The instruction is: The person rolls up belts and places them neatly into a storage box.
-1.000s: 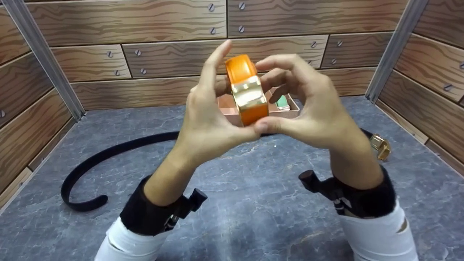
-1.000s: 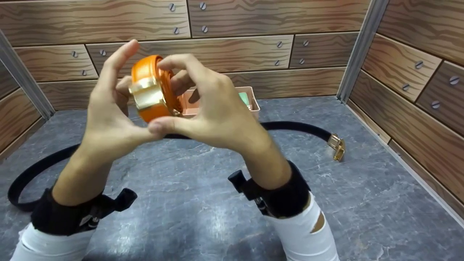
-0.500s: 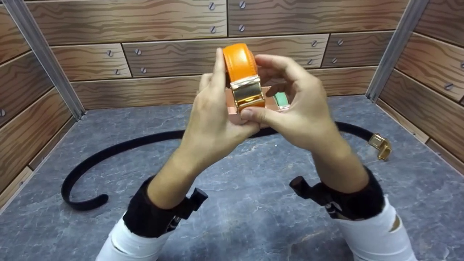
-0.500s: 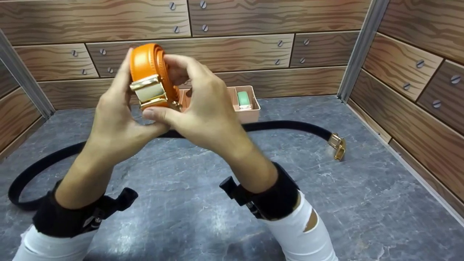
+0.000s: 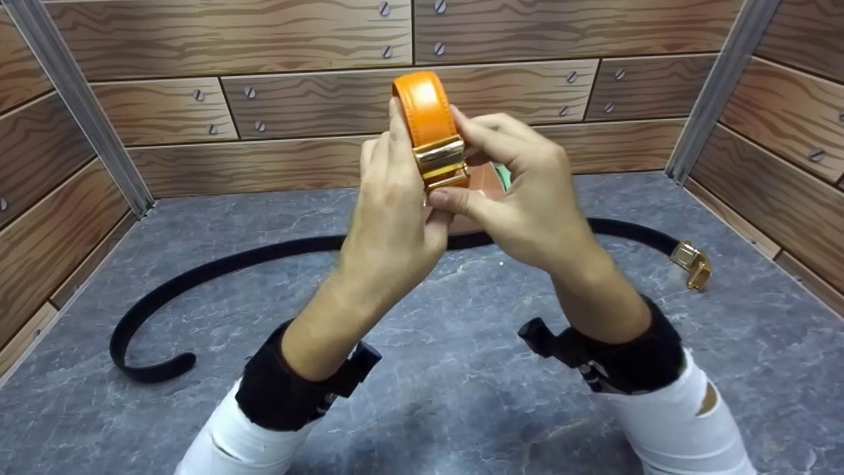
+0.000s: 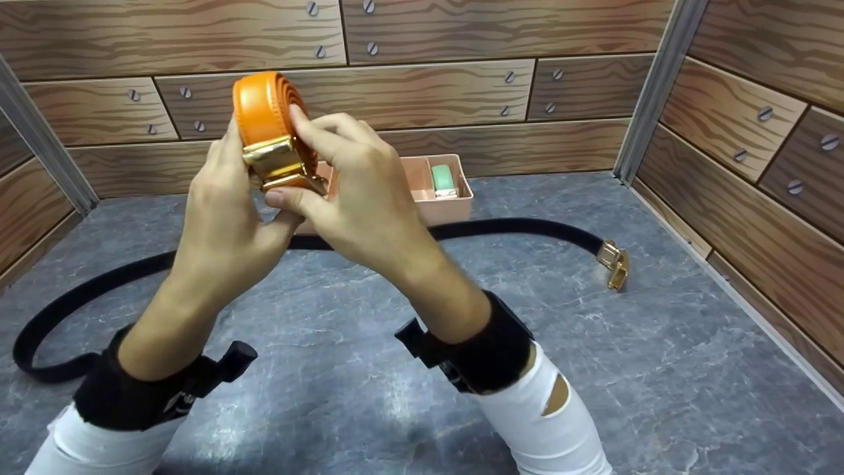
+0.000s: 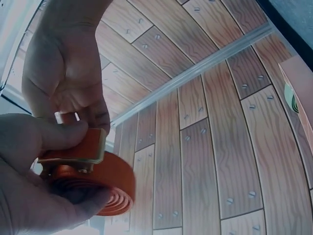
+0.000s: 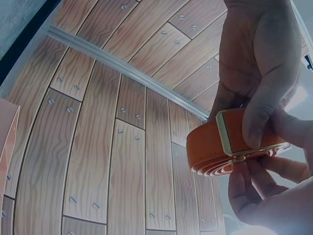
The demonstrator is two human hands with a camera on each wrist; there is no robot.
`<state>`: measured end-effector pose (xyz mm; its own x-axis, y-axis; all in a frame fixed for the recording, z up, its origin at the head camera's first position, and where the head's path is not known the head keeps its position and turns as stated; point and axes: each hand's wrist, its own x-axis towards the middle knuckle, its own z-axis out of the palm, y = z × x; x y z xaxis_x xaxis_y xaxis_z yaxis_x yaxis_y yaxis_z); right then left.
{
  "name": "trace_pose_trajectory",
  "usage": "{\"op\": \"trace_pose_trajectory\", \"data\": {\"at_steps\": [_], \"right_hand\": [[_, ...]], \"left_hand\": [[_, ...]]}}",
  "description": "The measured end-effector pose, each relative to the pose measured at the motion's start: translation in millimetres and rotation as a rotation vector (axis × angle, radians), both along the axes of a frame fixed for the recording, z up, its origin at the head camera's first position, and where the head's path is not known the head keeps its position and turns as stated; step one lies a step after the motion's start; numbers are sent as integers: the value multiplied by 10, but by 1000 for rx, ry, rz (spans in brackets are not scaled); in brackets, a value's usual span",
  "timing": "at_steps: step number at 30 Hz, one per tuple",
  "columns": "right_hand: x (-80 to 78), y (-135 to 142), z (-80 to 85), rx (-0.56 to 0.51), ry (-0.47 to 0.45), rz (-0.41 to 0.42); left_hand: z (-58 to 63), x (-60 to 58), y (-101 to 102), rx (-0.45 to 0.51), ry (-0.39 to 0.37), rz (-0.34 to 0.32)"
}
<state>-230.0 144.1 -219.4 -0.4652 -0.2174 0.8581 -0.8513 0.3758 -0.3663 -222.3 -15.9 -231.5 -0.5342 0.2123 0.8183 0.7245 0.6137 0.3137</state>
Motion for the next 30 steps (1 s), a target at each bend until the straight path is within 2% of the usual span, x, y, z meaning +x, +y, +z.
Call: {"op": "trace_pose_trajectory", "data": {"at_steps": [5,9,14,18,21,23,28,30], "right_hand": [[53,30,89,-55,-47,57],[112,32,150,-108,-62,113],[94,56,157,-86,-76,183],[80,142,159,-55,-165,201],[101,183,167,-39,-205,100],[124,183,162,-2,-188,-18],[154,81,95,124,-50,-360],[155,33,65,162,-21,-465]], "left_hand": [[-6,-37,19,44,100,-54],[-2,-52,8,86,127,-74],[-3,-67,-13,84,170,-39],[-16,-91,4,35,281,19],[-33,-121,42,-31,401,42],[-48,-142,67,-53,463,36],[-77,-183,92,-43,573,5],[-84,-189,91,-61,610,-11]]}}
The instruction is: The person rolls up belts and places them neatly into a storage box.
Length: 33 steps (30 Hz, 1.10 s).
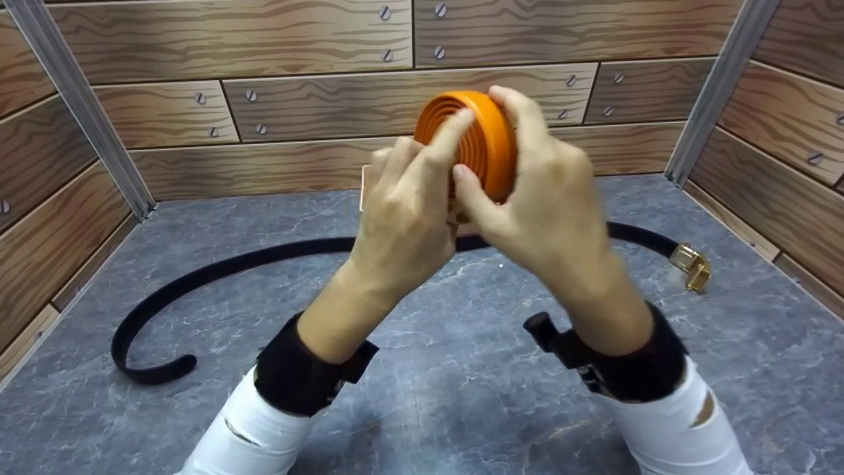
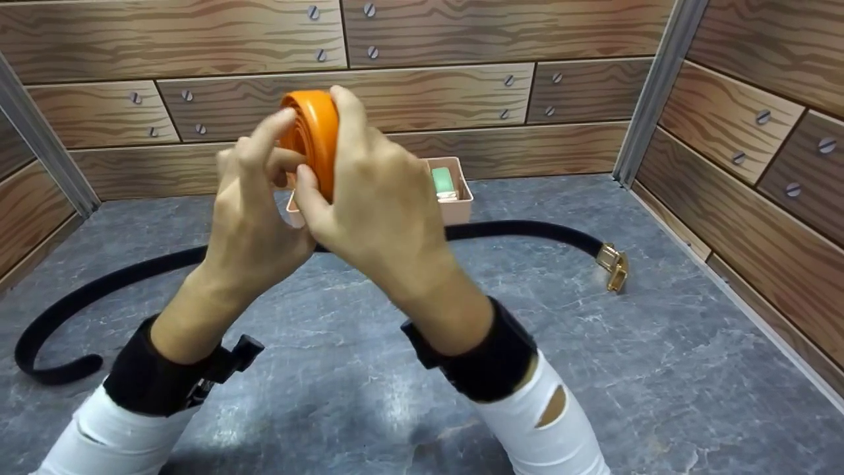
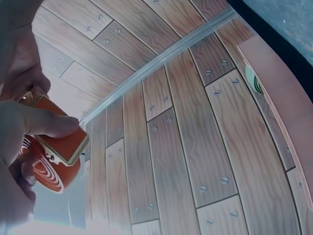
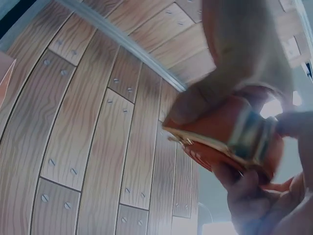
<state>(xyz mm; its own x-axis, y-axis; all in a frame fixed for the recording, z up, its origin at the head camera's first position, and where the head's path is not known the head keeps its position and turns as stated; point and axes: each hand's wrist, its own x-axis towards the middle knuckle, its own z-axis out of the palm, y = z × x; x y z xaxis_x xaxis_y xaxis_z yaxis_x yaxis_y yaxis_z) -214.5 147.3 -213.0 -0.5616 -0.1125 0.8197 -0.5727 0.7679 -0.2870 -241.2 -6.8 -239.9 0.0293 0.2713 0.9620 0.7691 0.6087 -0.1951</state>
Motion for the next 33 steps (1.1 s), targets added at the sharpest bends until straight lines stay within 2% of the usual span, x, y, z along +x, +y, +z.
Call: {"op": "trace_pose_trajectory", "data": {"at_steps": [2,4,6,11,15,19,24,29,31,33], "right_hand": [[1,-25,-18,28,0,-58],[-12,-34,-20,30,6,-61],[-37,-33,-18,12,48,-34],[-133,-17,-10,-76,230,49],[-187,-34,-7,-118,305,70],[-261,-46,12,-96,345,61],[-481,10,66,26,305,31],[-816,59,85,85,157,-19],[-1002,78,65,99,73,-56],[-1212,102,17,120,-10,-96]], "left_hand": [[3,1,0,-38,24,-8],[1,2,-7,-77,26,-28],[3,2,-21,-91,15,-46],[26,-9,-35,-62,-7,-86],[24,-50,-26,-67,-16,-75],[-10,-92,-16,-131,-98,-21],[-30,-111,-34,-233,-263,101],[36,-75,-128,-283,-457,238],[65,-52,-172,-272,-492,252],[83,-27,-212,-255,-495,247]]}}
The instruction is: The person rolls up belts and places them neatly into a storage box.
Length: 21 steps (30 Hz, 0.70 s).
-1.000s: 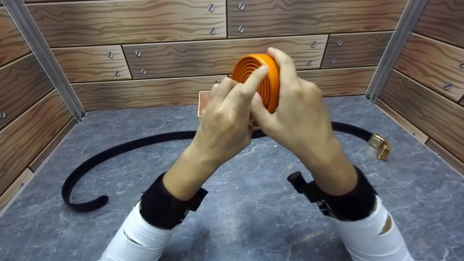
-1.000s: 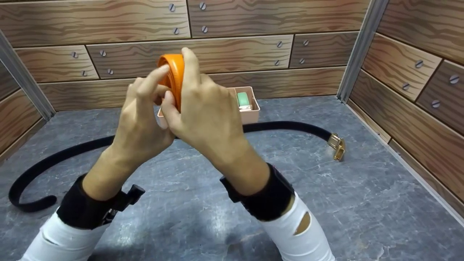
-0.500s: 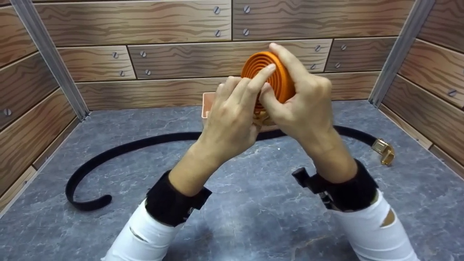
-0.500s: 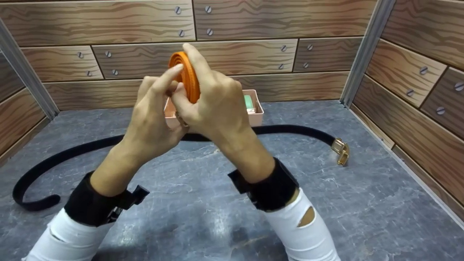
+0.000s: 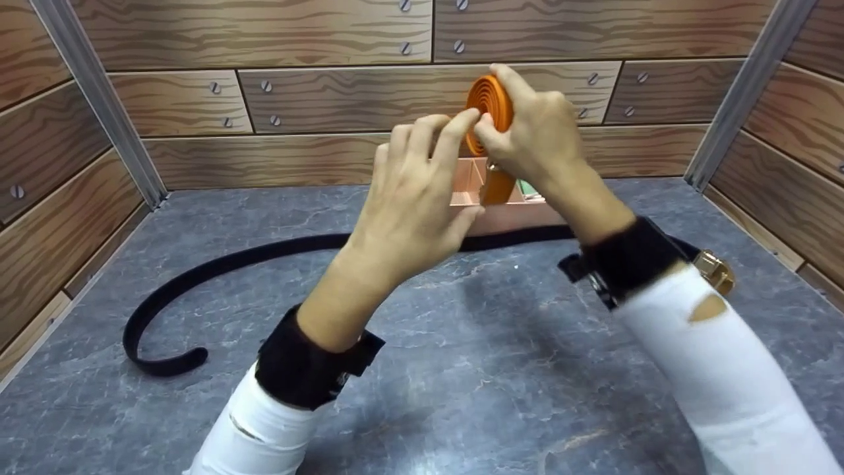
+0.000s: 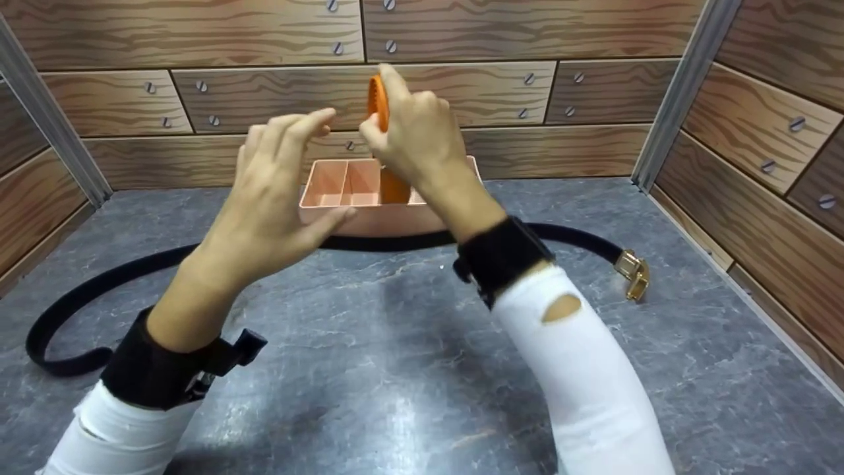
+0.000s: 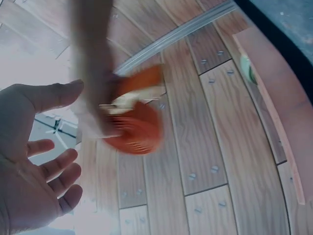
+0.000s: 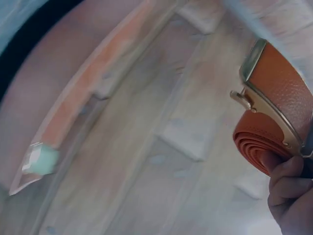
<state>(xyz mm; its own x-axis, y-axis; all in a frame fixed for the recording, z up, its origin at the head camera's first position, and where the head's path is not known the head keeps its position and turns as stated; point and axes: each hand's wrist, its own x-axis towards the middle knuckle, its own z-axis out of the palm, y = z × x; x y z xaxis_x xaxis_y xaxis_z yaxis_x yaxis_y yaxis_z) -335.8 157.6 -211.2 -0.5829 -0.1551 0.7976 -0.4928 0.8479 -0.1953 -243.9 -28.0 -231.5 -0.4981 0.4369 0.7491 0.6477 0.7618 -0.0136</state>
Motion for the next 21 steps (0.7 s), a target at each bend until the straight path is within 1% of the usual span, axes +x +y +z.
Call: {"op": "trace_pose_trajectory", "data": {"at_steps": [2,6,8,11,15,17,19,21], "right_hand": [[-227,23,-47,14,-91,-37],[-664,93,-203,52,-210,-107],[-859,133,-291,73,-229,-144],[-1118,179,-436,90,-198,-186],[-1379,213,-675,85,-127,-213],[-1467,228,-799,99,-124,-213],[-1532,245,-893,124,-168,-209],[-1573,261,-929,173,-260,-203]], "left_hand": [[22,14,-37,22,15,-15],[36,28,-84,41,48,-32],[40,17,-93,46,58,-36],[44,-13,-92,56,66,-44],[33,-59,-83,76,81,-65],[24,-77,-80,91,90,-81],[18,-95,-82,106,102,-96],[26,-115,-86,116,115,-101]]}}
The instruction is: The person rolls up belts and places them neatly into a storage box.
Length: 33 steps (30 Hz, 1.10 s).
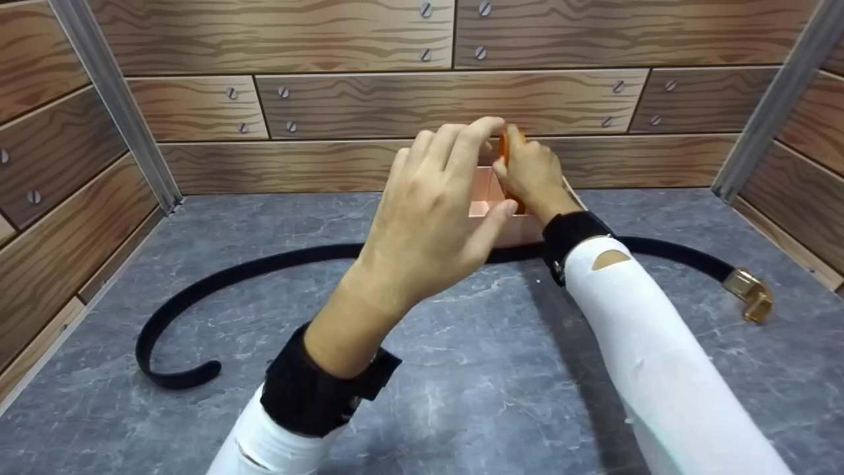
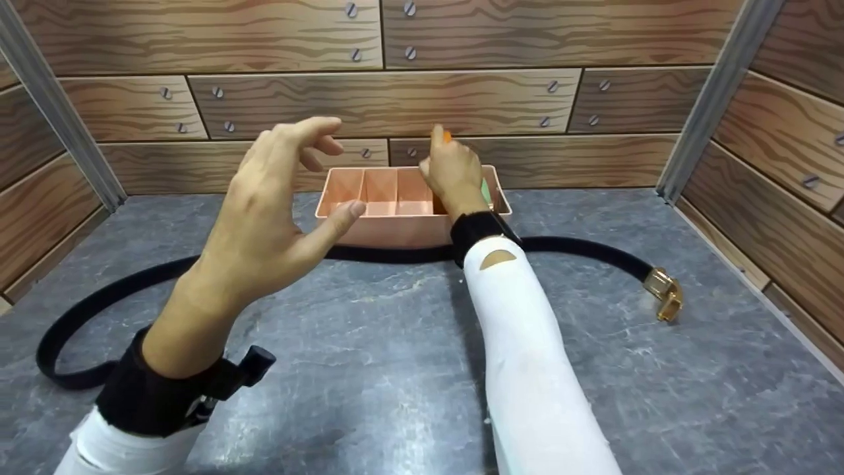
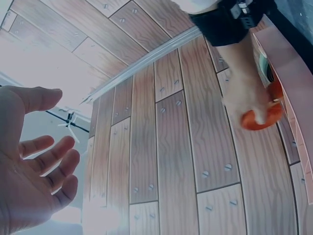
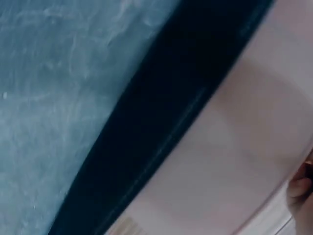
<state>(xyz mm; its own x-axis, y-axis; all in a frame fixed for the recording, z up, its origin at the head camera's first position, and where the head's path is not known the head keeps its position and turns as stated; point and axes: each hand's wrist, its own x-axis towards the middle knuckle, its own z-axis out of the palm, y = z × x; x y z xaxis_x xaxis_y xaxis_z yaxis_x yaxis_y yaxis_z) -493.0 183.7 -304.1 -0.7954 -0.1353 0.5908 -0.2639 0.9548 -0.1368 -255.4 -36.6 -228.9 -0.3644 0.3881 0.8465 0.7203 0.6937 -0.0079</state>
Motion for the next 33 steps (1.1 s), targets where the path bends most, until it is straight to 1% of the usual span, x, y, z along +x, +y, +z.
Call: {"op": "trace_pose_trajectory", "data": {"at_steps": [3,6,7,9,12,18,22,27,33], "right_hand": [[-10,33,-29,96,-197,-1],[-18,76,64,178,-353,3],[-17,87,94,191,-399,6],[-8,100,141,184,-482,7],[10,109,171,163,-571,10],[39,102,179,140,-640,-8],[52,77,223,135,-678,-31],[53,60,261,123,-739,-54],[43,49,271,56,-829,-60]], "left_hand": [[-28,-13,4,-1,-5,11],[-12,-18,37,-23,-13,19],[-11,-18,44,-29,-16,18],[-13,-20,54,-39,-27,12],[-30,-23,49,-33,-33,6],[-60,-26,35,-31,-46,9],[-62,-25,28,-29,-45,10],[-58,-27,29,-42,-60,26],[-63,-32,41,-49,-65,27]]}}
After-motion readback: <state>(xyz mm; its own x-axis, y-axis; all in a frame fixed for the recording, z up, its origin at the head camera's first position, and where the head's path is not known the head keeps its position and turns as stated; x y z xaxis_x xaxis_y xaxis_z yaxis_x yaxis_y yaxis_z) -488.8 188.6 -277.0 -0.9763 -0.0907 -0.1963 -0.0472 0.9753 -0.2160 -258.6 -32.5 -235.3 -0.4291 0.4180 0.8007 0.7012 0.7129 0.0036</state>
